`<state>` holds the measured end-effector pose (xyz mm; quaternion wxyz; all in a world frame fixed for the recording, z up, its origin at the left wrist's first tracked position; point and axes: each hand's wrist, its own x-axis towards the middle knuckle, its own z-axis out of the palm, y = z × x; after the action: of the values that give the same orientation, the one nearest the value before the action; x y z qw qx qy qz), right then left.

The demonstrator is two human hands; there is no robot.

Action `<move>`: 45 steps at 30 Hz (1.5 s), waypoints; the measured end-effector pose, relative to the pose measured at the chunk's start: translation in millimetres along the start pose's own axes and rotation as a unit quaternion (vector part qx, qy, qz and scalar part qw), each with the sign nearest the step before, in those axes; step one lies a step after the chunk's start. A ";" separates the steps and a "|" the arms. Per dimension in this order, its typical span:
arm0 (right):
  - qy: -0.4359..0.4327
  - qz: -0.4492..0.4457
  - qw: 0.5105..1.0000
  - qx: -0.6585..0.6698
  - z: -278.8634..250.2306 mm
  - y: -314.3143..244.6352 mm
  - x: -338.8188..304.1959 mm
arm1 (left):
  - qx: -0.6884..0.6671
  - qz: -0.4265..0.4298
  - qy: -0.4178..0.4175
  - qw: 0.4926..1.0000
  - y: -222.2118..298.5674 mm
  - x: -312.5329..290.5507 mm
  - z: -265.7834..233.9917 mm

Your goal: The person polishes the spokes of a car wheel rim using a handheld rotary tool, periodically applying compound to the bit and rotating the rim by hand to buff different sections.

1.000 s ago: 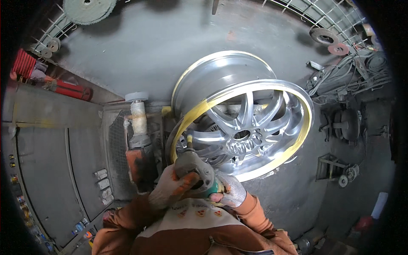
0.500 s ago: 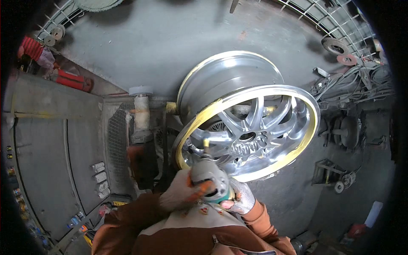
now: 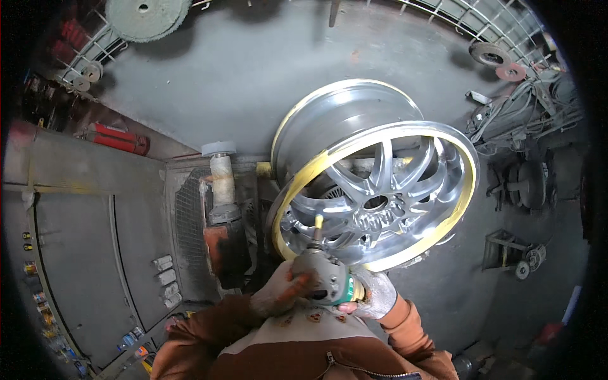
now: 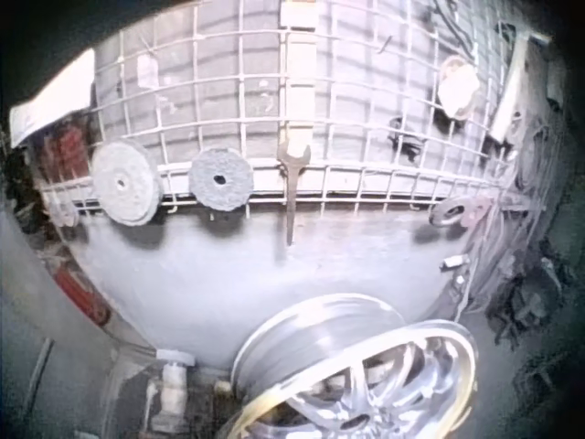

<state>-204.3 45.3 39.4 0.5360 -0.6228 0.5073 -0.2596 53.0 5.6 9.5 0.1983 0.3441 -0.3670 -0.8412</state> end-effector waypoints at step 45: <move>0.098 -0.047 0.951 -0.290 -16.9 2.8 -15.8 | -0.188 0.012 -0.039 0.981 -107.5 70.9 -22.8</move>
<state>-225.6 53.1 45.2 0.2666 -0.7461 0.5810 -0.1861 12.2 23.2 -113.5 0.2549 0.2627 -0.2137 -0.9057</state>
